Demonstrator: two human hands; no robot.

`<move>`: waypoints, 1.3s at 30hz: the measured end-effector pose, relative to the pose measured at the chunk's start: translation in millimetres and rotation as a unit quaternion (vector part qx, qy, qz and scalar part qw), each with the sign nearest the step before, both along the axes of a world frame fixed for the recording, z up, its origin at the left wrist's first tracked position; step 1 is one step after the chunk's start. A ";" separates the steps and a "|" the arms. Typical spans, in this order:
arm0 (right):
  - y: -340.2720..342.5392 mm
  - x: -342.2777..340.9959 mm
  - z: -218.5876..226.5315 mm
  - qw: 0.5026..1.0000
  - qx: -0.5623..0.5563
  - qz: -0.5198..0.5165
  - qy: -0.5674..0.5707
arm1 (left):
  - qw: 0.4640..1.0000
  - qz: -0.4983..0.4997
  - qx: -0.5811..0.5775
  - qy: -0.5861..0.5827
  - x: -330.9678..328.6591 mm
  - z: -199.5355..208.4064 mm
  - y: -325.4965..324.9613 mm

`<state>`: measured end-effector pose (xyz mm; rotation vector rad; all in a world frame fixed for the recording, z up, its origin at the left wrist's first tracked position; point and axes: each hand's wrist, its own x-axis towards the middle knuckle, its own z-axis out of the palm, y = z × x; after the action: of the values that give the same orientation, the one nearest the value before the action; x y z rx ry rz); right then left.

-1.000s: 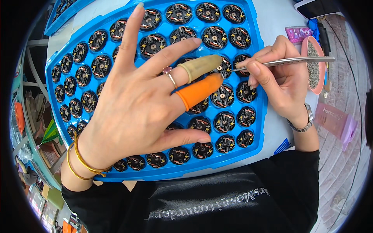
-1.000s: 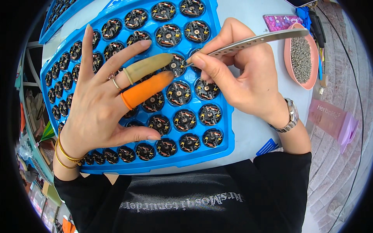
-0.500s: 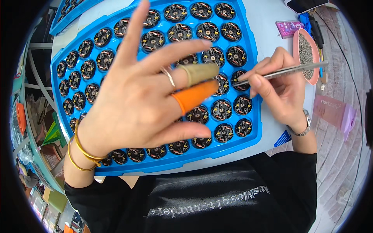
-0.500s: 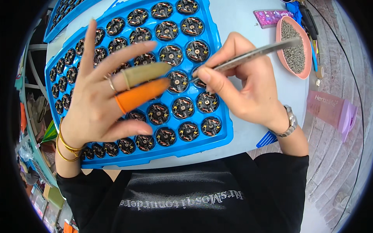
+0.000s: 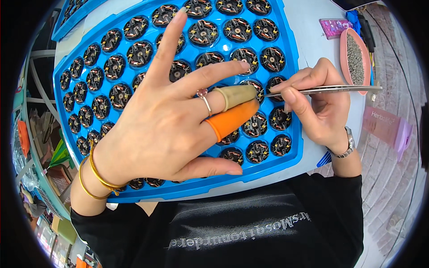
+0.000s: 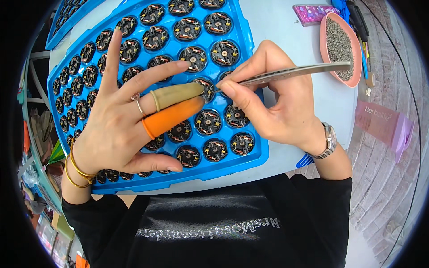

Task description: The person assembles small electronic components by picking them from a storage box with tweezers and placing them into a blue grid tray.

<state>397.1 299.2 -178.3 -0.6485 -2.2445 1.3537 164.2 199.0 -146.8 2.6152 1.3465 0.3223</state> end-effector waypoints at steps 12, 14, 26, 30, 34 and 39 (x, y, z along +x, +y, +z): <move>2.0 -1.9 -0.3 1.000 -0.007 -0.015 -0.009 | 1.000 0.011 0.019 0.004 7.3 0.9 0.8; 2.7 -2.7 0.1 1.000 0.011 -0.004 -0.014 | 1.000 0.014 0.018 0.007 8.4 2.9 -0.3; 9.3 -5.1 7.6 0.994 -0.101 0.022 -0.032 | 0.999 0.023 -0.006 0.038 10.0 6.7 -2.8; 13.8 -2.8 5.6 0.998 -0.010 0.064 -0.029 | 0.999 0.030 -0.020 0.029 9.6 8.4 -2.7; 2.2 -3.2 4.8 0.990 0.119 0.076 -0.008 | 0.999 0.033 -0.034 0.019 8.1 8.3 -1.9; -16.2 1.4 5.5 0.955 0.261 0.138 0.010 | 0.999 0.032 -0.029 0.012 6.3 9.2 -2.8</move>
<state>398.5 282.9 -172.8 -0.1398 -2.5926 0.8004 170.5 196.2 -137.6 2.5406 1.4264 0.2584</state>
